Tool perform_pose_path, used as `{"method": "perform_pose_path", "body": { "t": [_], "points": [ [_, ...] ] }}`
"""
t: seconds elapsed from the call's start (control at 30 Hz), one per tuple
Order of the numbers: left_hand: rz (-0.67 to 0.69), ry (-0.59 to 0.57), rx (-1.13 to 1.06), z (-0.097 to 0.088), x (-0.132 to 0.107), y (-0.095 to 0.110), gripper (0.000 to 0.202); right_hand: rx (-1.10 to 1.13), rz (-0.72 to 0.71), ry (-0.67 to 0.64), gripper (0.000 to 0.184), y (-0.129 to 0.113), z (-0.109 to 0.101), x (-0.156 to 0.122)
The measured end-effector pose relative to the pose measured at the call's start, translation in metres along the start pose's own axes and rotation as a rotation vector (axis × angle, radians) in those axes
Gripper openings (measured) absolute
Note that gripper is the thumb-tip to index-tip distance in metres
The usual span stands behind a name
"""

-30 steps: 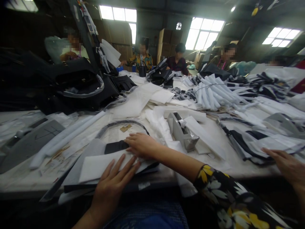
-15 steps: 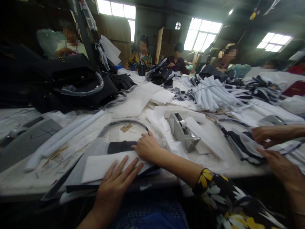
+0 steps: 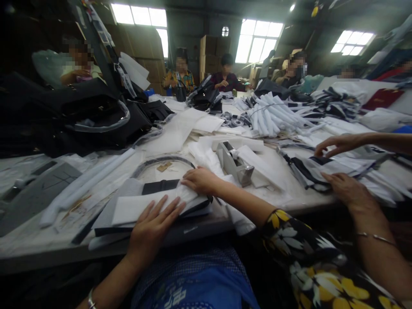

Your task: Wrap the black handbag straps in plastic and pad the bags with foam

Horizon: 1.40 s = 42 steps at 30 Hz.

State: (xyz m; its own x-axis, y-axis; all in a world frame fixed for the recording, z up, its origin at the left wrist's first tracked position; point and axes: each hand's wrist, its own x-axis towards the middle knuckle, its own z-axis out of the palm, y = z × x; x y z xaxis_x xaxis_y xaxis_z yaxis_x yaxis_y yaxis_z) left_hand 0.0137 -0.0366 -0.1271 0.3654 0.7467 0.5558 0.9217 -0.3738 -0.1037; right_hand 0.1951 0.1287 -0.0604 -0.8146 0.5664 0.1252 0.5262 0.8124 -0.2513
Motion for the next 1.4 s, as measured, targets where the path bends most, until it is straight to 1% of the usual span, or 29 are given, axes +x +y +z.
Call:
{"method": "perform_pose_path", "body": {
  "t": [0.1, 0.13, 0.17, 0.2, 0.23, 0.33, 0.37, 0.43, 0.5, 0.53, 0.57, 0.6, 0.63, 0.67, 0.7, 0.73, 0.77, 0.8, 0.87, 0.9, 0.97, 1.03, 1.13, 1.27, 1.4],
  "points": [
    [0.004, -0.015, -0.005, 0.000, 0.000, 0.000, 0.050, 0.145, -0.015, 0.176, 0.028, -0.001, 0.000, -0.023],
    [0.008, -0.016, -0.004, 0.000, 0.001, 0.000, 0.050, 0.164, -0.011, 0.224, 0.029, -0.002, 0.001, -0.025],
    [0.011, -0.012, -0.002, -0.001, 0.001, 0.000, 0.050, 0.155, -0.003, 0.236, 0.030, -0.003, 0.001, -0.024],
    [0.014, -0.007, 0.002, -0.001, 0.001, 0.000, 0.050, 0.122, 0.012, 0.202, 0.032, -0.004, 0.001, -0.020],
    [0.015, -0.004, 0.008, -0.001, 0.001, 0.000, 0.050, 0.078, 0.033, 0.136, 0.034, -0.005, 0.001, -0.012],
    [0.014, -0.009, 0.025, -0.003, 0.003, 0.001, 0.050, -0.021, 0.105, -0.124, 0.039, -0.008, 0.003, 0.022],
    [0.015, -0.015, 0.029, -0.003, 0.003, 0.001, 0.050, -0.029, 0.126, -0.186, 0.040, -0.008, 0.004, 0.033],
    [0.020, -0.025, 0.035, -0.003, 0.004, 0.002, 0.050, -0.021, 0.163, -0.232, 0.042, -0.008, 0.004, 0.048],
    [0.017, -0.036, 0.035, -0.004, 0.004, 0.002, 0.051, -0.013, 0.183, -0.239, 0.043, -0.010, 0.002, 0.046],
    [0.010, -0.042, 0.033, -0.004, 0.004, 0.003, 0.051, 0.002, 0.170, -0.216, 0.040, -0.012, 0.000, 0.038],
    [0.002, -0.044, 0.029, -0.004, 0.004, 0.003, 0.051, 0.039, 0.138, -0.152, 0.037, -0.014, -0.002, 0.025],
    [-0.008, -0.042, 0.025, -0.004, 0.004, 0.003, 0.051, 0.092, 0.097, -0.049, 0.033, -0.018, -0.003, 0.008],
    [-0.017, -0.037, 0.022, -0.004, 0.004, 0.003, 0.051, 0.168, 0.037, 0.113, 0.030, -0.022, -0.004, -0.013],
    [-0.022, -0.034, 0.018, -0.004, 0.004, 0.003, 0.051, 0.258, -0.021, 0.316, 0.027, -0.027, -0.003, -0.035],
    [-0.025, -0.032, 0.014, -0.004, 0.004, 0.003, 0.051, 0.309, -0.046, 0.497, 0.026, -0.032, 0.000, -0.058],
    [-0.025, -0.034, 0.009, -0.004, 0.004, 0.003, 0.050, 0.321, -0.088, 0.599, 0.024, -0.037, 0.005, -0.079],
    [-0.025, -0.040, 0.003, -0.004, 0.005, 0.003, 0.050, 0.297, -0.141, 0.629, 0.024, -0.042, 0.013, -0.098],
    [-0.024, -0.048, -0.001, -0.004, 0.005, 0.002, 0.050, 0.242, -0.173, 0.617, 0.026, -0.045, 0.023, -0.113],
    [-0.029, -0.060, -0.004, -0.004, 0.005, 0.003, 0.051, 0.093, -0.176, 0.562, 0.028, -0.050, 0.048, -0.130],
    [-0.032, -0.064, -0.002, -0.005, 0.006, 0.003, 0.052, 0.023, -0.159, 0.550, 0.027, -0.051, 0.061, -0.132],
    [-0.034, -0.072, 0.004, -0.005, 0.006, 0.003, 0.053, -0.069, -0.133, 0.579, 0.020, -0.051, 0.083, -0.128],
    [-0.022, -0.086, 0.003, -0.006, 0.006, 0.002, 0.054, -0.080, -0.130, 0.634, 0.016, -0.051, 0.096, -0.120],
    [-0.001, -0.096, 0.002, -0.006, 0.006, 0.002, 0.054, -0.008, -0.116, 0.657, 0.016, -0.056, 0.099, -0.116],
    [-0.019, -0.090, -0.004, -0.005, 0.005, 0.002, 0.052, 0.095, -0.121, 0.627, 0.021, -0.068, 0.093, -0.132],
    [-0.041, -0.101, 0.000, -0.005, 0.005, 0.004, 0.050, 0.101, -0.153, 0.623, 0.021, -0.071, 0.089, -0.143]
  ]
}}
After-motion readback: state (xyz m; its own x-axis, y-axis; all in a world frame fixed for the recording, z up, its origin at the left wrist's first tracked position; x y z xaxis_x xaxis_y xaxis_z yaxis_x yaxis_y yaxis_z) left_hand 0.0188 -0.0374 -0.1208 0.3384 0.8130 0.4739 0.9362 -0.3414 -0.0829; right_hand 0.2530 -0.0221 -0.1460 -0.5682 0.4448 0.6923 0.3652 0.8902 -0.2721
